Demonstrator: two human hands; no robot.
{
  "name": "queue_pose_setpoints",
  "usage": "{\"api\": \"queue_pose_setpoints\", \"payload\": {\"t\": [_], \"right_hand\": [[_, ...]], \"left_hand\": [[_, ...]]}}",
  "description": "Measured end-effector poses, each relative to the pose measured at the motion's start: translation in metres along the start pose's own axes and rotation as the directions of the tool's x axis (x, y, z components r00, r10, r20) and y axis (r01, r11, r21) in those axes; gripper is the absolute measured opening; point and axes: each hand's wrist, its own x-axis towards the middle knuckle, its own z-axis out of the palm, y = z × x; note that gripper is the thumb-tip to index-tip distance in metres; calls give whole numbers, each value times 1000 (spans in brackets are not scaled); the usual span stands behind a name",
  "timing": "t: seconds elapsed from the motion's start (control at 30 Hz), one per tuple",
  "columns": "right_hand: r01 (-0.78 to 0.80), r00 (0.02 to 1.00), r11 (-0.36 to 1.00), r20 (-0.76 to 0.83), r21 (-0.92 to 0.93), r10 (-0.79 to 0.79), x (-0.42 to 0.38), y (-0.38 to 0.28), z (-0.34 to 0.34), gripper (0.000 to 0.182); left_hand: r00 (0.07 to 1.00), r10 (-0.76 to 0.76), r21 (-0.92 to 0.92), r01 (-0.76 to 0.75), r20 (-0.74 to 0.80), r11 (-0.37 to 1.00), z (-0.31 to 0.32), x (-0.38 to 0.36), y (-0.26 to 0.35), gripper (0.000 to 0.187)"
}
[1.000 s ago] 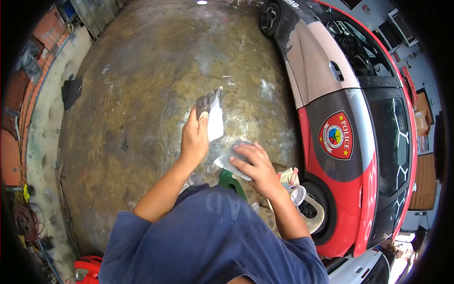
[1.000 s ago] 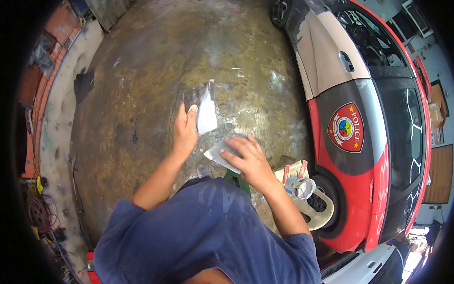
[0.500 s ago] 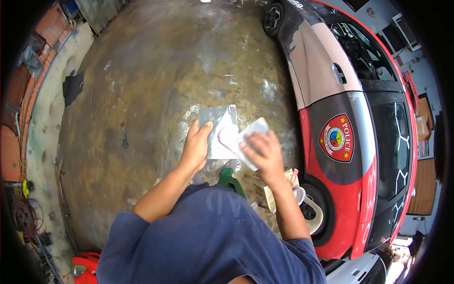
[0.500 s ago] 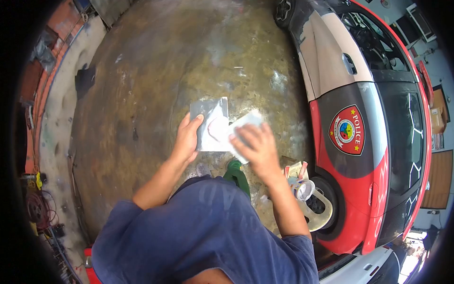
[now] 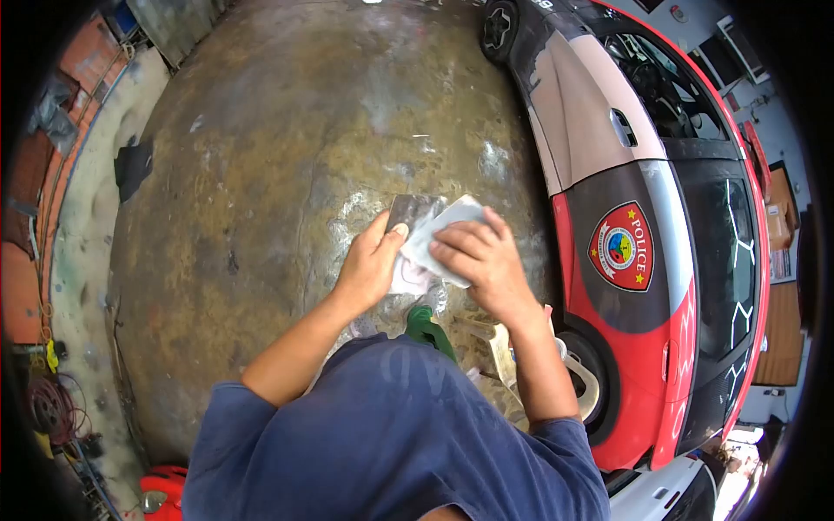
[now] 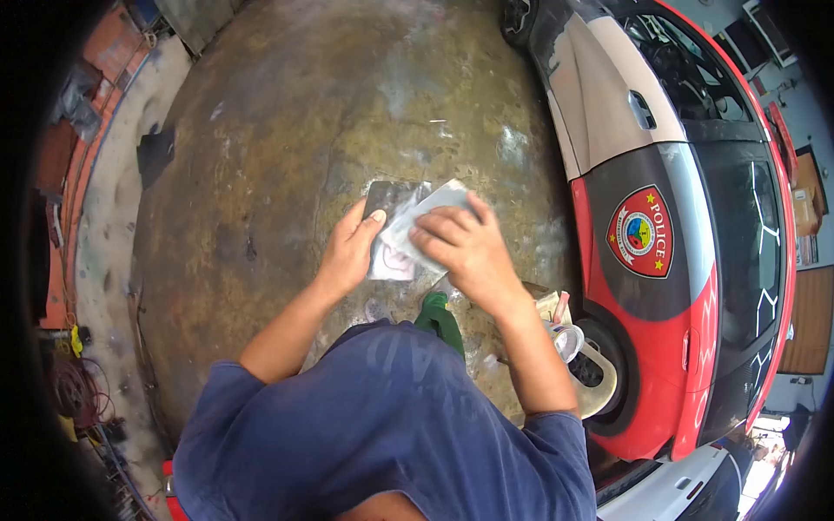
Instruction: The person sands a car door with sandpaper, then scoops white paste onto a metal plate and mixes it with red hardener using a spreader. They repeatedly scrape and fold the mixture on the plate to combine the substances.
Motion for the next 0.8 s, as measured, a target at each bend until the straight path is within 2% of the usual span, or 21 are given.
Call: {"api": "queue_pose_setpoints", "payload": {"t": [0.03,0.07,0.17,0.2,0.27,0.3,0.33,0.37,0.43,0.47,0.5,0.57,0.6,0.63,0.67,0.73,0.8], "right_hand": [[18,1000,1000,-6,23,-17,3,-2,10,37],[31,999,995,-33,100,-28,2,-12,18,35],[54,998,981,-20,186,-51,-9,-33,29,34],[41,999,981,14,190,-44,-12,-31,28,34],[16,996,979,86,204,-34,-21,-28,24,34],[-21,999,982,42,189,13,-22,-29,18,35],[-53,998,983,-6,174,55,-19,-32,6,36],[-88,994,983,-53,163,98,-15,-35,-6,37],[-44,992,964,-105,264,74,-13,-43,-16,47],[-10,989,949,-136,314,56,-11,-47,-12,51],[27,985,932,-168,361,36,-9,-49,-9,54],[-123,982,912,-81,391,168,-21,-36,20,62],[-221,969,886,-12,408,247,-28,-24,31,64],[-317,945,851,58,418,323,-35,-10,38,66],[-311,947,939,132,144,293,-42,7,38,66],[-274,961,960,-6,56,275,-47,24,29,64],[-246,965,969,-98,-24,242,-33,13,7,55]], "left_hand": [[1000,26,77,-25,-14,997,-1,5,2,26],[988,127,72,-122,-82,990,1,10,-2,25],[976,136,112,-118,-171,987,-3,15,-6,24],[980,64,177,-29,-190,984,-3,12,8,27],[944,158,196,-103,-291,975,-1,12,2,29],[916,205,206,-139,-345,969,-1,12,0,30],[913,230,189,-174,-336,966,-2,10,10,31],[928,200,98,-178,-316,979,-2,13,11,30],[957,134,-84,-160,-257,984,-2,12,9,29],[973,-113,-481,1,-204,877,6,9,9,39],[955,-235,-562,95,-182,822,8,8,7,40],[879,-465,-701,263,-109,662,9,6,0,42],[914,-406,-708,275,-18,650,4,4,-2,50],[888,-458,-692,304,-44,655,1,4,-2,48],[858,-508,-677,332,-73,657,-1,4,-2,47],[890,-441,-634,274,-118,723,-5,5,2,42],[971,-203,-571,96,-126,815,-3,4,9,37]]}}
